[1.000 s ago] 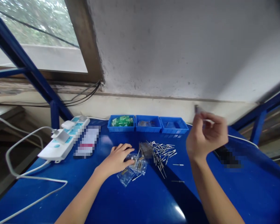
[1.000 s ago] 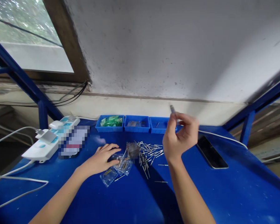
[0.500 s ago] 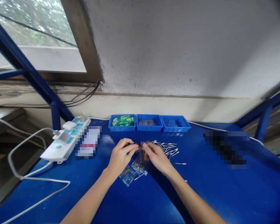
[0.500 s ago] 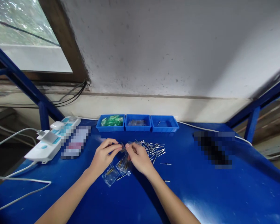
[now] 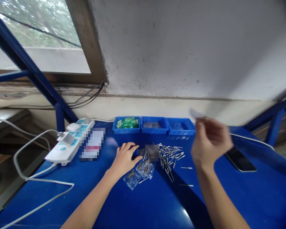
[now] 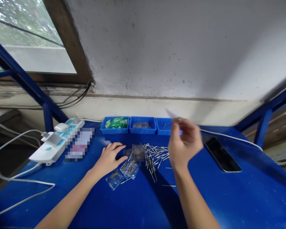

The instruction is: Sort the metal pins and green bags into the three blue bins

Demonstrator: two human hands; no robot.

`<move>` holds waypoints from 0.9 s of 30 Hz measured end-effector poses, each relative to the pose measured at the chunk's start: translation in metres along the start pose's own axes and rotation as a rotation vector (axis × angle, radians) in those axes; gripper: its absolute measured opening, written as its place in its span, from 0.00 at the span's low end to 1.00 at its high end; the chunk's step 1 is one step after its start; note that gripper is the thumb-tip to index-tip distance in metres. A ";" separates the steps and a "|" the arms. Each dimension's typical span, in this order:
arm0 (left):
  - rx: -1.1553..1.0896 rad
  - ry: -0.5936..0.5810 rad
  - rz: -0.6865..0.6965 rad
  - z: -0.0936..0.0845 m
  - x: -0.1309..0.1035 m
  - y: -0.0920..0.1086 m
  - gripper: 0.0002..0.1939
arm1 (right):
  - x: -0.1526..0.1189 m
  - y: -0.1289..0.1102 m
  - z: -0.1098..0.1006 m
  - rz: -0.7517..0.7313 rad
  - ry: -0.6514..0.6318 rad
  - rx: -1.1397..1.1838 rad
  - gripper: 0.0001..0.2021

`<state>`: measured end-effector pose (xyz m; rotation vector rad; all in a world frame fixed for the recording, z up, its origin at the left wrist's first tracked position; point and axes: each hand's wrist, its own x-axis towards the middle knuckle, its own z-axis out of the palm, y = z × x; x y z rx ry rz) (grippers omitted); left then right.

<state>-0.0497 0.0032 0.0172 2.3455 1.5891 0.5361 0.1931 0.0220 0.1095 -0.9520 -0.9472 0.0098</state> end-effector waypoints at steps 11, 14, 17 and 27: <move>-0.366 0.193 0.087 -0.005 0.003 0.009 0.04 | -0.053 0.023 0.012 0.486 -1.033 -0.243 0.14; -0.406 0.347 0.212 -0.007 0.000 0.014 0.06 | -0.084 0.012 0.006 0.760 -1.201 -0.068 0.20; -0.404 0.419 0.307 -0.005 -0.002 0.019 0.07 | -0.090 0.001 0.008 0.925 -1.124 0.115 0.16; -0.076 -0.073 0.092 -0.032 0.001 -0.022 0.12 | -0.005 -0.014 0.021 0.141 -0.036 -0.048 0.07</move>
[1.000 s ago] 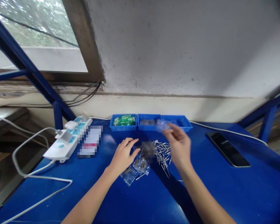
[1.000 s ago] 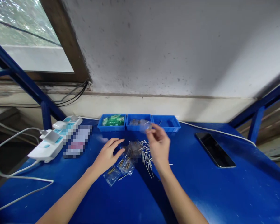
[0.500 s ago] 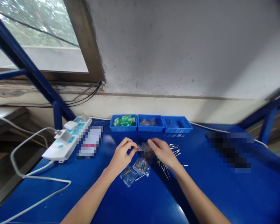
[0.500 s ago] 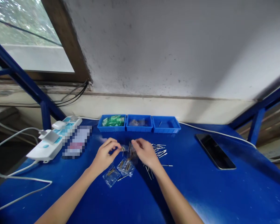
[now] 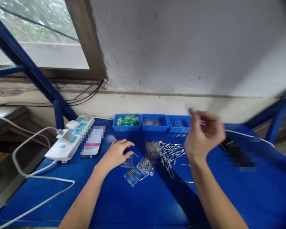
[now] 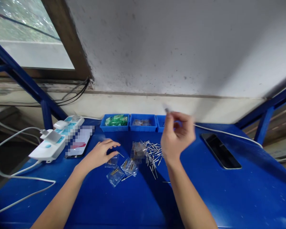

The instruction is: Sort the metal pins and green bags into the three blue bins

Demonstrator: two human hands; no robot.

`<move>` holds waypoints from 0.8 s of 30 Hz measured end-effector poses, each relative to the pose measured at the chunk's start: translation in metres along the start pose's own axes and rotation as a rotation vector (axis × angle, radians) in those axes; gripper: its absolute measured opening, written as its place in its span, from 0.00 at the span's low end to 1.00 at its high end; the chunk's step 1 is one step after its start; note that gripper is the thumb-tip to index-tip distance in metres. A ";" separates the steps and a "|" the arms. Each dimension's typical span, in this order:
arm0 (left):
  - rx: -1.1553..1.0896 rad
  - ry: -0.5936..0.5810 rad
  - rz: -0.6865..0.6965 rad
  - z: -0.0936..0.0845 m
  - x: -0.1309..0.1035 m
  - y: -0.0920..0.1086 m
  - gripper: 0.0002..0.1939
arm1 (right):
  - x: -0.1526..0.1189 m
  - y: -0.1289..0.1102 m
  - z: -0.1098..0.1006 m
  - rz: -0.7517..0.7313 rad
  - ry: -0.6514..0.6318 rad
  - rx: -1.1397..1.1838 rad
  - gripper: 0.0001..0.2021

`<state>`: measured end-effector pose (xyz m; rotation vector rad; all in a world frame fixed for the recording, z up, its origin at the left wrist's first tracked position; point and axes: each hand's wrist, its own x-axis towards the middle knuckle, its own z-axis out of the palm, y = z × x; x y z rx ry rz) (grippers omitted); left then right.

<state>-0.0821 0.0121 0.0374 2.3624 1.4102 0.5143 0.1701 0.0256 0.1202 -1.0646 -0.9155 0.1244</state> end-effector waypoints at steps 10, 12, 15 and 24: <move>0.084 -0.022 -0.015 0.008 0.004 0.007 0.08 | -0.039 0.051 0.007 -0.284 -0.957 -0.567 0.08; 0.034 0.060 0.020 0.010 0.005 0.011 0.06 | -0.066 0.054 0.004 -0.210 -1.107 -0.482 0.09; -0.036 0.168 0.066 0.011 0.005 0.019 0.05 | -0.088 0.045 0.000 -0.204 -1.172 -0.391 0.11; 0.035 -0.031 0.011 -0.010 -0.009 -0.001 0.16 | -0.019 0.004 -0.033 -0.554 -0.274 -0.249 0.04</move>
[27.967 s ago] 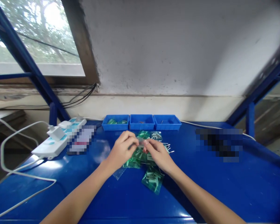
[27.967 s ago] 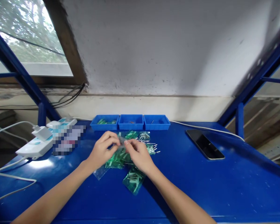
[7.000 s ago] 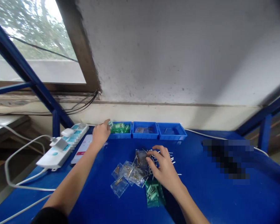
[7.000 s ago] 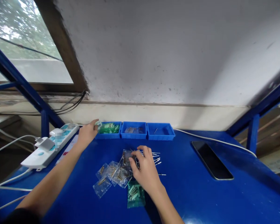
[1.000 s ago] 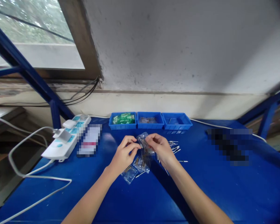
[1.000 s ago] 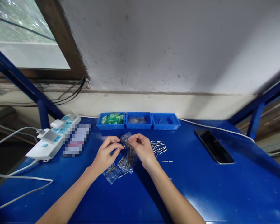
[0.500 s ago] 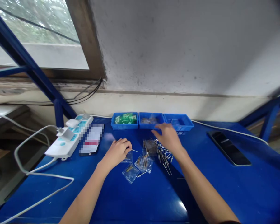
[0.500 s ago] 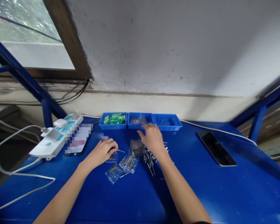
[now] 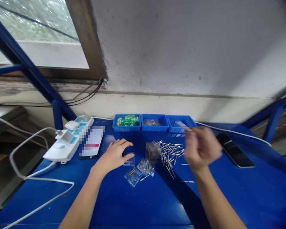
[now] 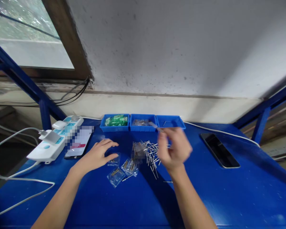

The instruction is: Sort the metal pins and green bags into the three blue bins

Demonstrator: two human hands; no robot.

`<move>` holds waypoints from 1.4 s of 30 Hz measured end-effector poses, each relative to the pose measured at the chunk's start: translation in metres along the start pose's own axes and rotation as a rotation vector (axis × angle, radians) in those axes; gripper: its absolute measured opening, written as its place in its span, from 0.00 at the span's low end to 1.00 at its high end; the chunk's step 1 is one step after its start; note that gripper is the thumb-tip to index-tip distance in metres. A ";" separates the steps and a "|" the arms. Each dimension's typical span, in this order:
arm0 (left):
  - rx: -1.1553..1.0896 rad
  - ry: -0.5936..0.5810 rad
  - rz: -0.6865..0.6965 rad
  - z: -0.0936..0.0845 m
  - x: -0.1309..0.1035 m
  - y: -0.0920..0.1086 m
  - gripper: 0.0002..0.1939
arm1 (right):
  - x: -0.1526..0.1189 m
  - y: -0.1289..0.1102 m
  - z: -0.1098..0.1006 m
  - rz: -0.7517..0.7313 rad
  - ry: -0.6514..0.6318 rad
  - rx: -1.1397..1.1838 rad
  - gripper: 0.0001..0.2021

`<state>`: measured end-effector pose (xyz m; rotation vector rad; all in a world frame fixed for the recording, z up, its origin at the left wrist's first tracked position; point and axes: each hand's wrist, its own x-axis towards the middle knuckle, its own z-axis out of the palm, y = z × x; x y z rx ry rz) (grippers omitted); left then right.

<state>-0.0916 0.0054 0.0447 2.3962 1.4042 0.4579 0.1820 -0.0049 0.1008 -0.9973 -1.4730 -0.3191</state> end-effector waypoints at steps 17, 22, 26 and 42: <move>-0.293 0.333 0.124 0.022 0.010 0.032 0.10 | -0.049 -0.015 0.031 1.038 -1.011 0.516 0.28; -0.236 0.354 0.311 0.031 0.008 0.048 0.08 | -0.053 -0.019 0.036 1.266 -0.864 0.689 0.17; -0.167 0.228 0.139 0.037 0.007 0.049 0.14 | -0.032 -0.006 0.028 0.993 -0.367 0.528 0.08; -0.004 0.232 -0.124 0.062 0.033 0.045 0.06 | -0.038 0.025 0.053 0.276 -0.766 -0.084 0.12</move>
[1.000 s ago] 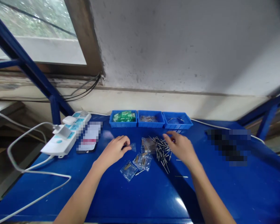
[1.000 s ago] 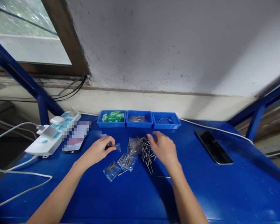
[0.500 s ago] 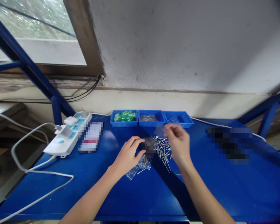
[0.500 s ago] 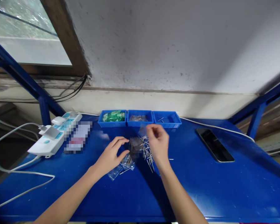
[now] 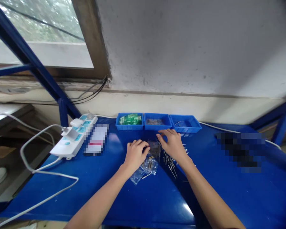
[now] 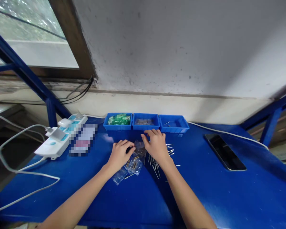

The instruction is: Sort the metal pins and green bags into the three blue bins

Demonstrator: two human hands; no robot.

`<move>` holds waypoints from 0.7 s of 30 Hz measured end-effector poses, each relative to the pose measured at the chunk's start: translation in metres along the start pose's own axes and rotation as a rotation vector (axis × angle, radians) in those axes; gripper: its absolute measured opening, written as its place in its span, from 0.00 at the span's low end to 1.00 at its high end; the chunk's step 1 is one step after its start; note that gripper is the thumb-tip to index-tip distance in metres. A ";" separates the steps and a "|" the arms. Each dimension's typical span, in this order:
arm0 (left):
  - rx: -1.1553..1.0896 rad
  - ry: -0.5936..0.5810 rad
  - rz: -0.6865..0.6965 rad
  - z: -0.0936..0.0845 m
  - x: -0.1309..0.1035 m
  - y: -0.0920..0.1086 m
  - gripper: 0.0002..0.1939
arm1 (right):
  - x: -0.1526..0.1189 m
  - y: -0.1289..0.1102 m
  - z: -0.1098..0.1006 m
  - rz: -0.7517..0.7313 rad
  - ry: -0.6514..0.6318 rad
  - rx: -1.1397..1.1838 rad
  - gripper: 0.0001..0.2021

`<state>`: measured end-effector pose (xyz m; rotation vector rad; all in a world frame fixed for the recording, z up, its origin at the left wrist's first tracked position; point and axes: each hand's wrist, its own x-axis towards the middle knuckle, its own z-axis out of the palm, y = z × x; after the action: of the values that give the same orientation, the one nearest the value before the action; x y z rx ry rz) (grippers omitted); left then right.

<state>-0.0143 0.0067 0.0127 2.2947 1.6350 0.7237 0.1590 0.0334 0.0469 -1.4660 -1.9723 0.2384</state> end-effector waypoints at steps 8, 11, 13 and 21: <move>-0.360 0.274 0.222 -0.008 -0.008 0.004 0.06 | -0.025 -0.023 0.003 0.596 -0.205 1.146 0.17; -0.324 0.269 0.404 -0.008 -0.010 0.008 0.06 | -0.025 -0.027 0.002 0.603 -0.210 1.158 0.17; -0.259 0.242 0.471 -0.010 -0.011 0.007 0.08 | -0.027 -0.028 0.001 0.599 -0.208 1.119 0.15; -0.107 0.108 0.407 -0.008 -0.011 0.004 0.10 | -0.024 -0.006 -0.004 0.610 0.020 0.933 0.07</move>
<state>-0.0181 -0.0056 0.0188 2.5744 1.1400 1.0092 0.1604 0.0084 0.0432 -1.3222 -1.0460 1.2081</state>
